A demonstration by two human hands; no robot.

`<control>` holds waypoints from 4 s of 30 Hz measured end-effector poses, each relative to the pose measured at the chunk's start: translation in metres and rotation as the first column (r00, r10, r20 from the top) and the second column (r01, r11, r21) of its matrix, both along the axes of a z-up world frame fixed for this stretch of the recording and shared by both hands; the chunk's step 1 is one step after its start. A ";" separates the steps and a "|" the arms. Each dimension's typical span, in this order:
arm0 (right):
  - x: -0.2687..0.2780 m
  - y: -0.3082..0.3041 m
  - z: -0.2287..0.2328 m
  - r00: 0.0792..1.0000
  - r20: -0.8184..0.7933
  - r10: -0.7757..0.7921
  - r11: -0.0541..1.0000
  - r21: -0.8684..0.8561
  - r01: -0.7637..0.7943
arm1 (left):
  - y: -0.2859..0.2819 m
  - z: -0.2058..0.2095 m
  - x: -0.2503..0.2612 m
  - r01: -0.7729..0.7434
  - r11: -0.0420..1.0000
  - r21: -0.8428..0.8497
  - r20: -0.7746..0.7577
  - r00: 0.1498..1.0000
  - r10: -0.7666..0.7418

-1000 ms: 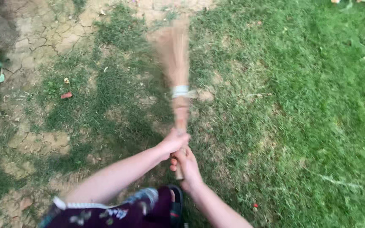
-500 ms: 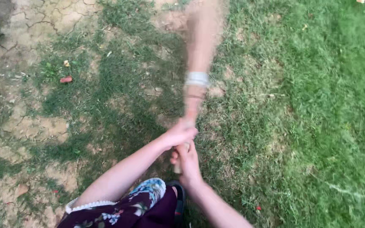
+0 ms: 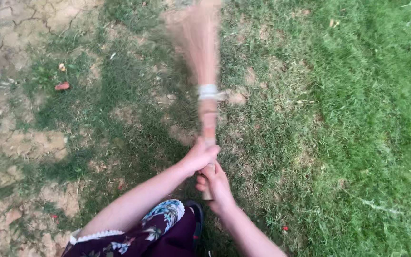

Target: The person sweeps leaves and debris across a yard and lawn using a broom, occasionally picking up small pieces of vegetation by hand.

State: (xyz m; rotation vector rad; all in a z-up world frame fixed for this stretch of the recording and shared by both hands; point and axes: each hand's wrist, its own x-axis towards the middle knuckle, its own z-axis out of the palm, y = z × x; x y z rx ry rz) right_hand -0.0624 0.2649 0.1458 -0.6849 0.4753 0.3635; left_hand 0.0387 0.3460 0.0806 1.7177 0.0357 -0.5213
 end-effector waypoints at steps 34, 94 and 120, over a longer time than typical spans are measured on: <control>-0.022 0.048 -0.019 0.978 -0.032 -0.207 0.954 0.217 0.208 | 0.042 0.009 -0.002 0.269 0.936 0.226 0.137 0.943 -0.303; 0.195 0.257 -0.081 0.874 0.376 -0.307 0.824 -0.355 0.442 | 0.203 -0.006 0.218 0.434 0.882 -0.186 -0.143 0.876 -0.461; 0.224 0.269 -0.015 0.379 0.424 0.822 0.383 -0.905 0.184 | 0.336 -0.002 0.184 -0.141 0.978 -0.153 0.681 0.702 0.208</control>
